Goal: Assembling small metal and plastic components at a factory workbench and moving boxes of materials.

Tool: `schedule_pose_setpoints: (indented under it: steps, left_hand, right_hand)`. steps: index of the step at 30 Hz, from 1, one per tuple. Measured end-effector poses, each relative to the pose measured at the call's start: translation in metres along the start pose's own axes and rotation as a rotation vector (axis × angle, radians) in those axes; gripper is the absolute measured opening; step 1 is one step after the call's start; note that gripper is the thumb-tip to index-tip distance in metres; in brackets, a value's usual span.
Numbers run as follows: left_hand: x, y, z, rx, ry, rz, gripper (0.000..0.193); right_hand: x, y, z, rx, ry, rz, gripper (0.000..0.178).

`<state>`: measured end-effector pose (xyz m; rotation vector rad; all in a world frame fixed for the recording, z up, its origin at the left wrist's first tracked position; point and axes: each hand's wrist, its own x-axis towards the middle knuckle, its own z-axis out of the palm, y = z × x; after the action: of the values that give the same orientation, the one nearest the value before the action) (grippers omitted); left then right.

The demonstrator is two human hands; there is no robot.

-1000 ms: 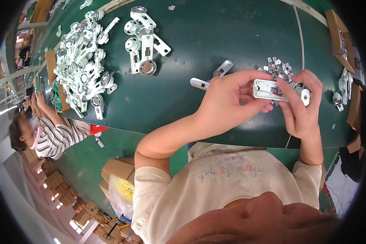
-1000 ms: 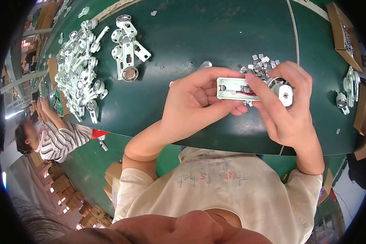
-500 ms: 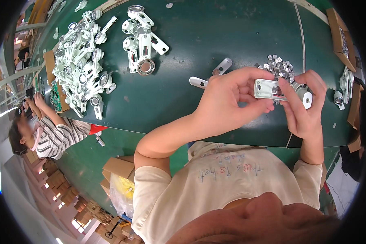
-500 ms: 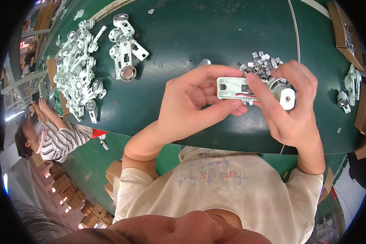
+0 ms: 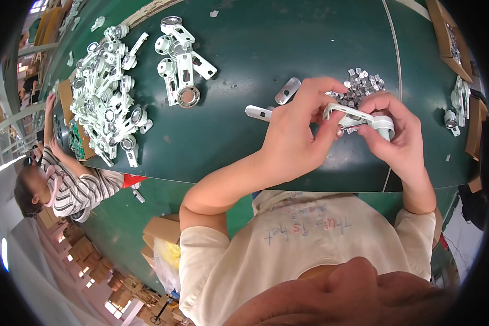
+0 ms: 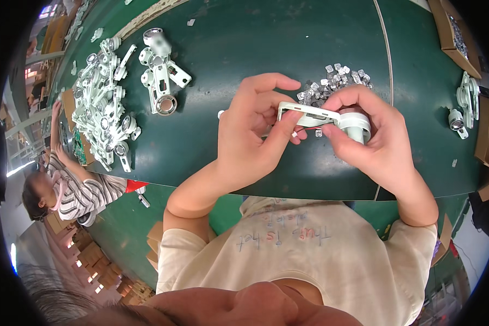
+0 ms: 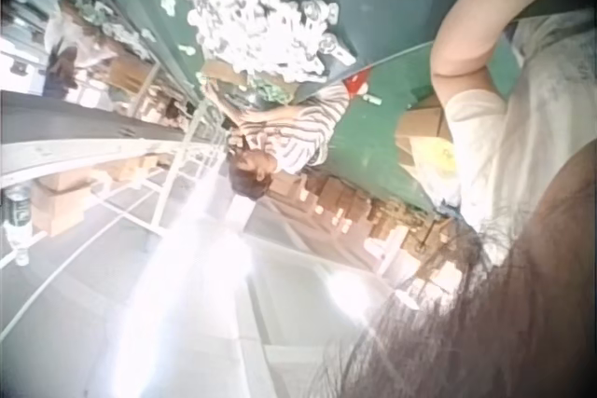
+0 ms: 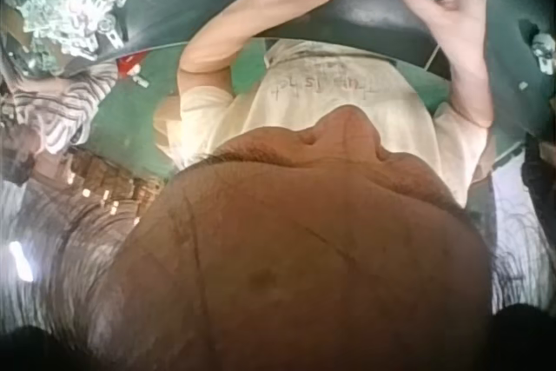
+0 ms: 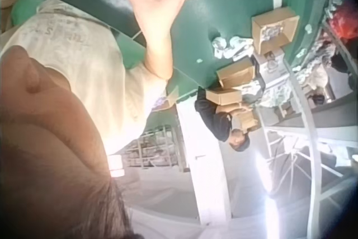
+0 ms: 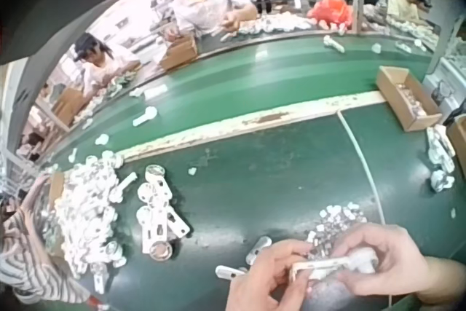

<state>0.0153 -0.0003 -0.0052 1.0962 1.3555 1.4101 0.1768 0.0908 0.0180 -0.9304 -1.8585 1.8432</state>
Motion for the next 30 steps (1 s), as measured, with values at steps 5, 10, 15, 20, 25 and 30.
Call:
schedule_pose_setpoints:
  steps: [5,10,15,20,25,30]
  left_hand:
    - [0.008,0.0,-0.01,0.053,0.037,-0.003,0.03]
    - [0.028,0.002,-0.035,0.209,0.281,0.052,0.051]
    - [0.032,-0.003,-0.038,0.85,-0.069,0.029,0.021]
    - [0.016,-0.013,-0.046,0.989,0.044,-0.16,0.027]
    - [0.019,-0.019,-0.049,0.951,-0.022,-0.115,0.019]
    - [0.023,-0.024,-0.041,0.777,0.032,-0.044,0.008]
  right_hand:
    - [0.02,0.0,0.003,-0.157,-0.025,-0.094,0.017]
    - [0.137,-0.046,-0.025,-0.129,-0.048,-0.122,0.023]
    - [0.327,-0.01,-0.119,0.022,0.262,-0.076,0.019]
    - [0.299,-0.046,-0.045,-0.312,0.418,-0.159,0.033]
    - [0.069,-0.058,0.005,0.842,-0.223,-0.579,0.024]
    - [0.044,-0.072,0.04,1.024,-0.444,-0.547,0.031]
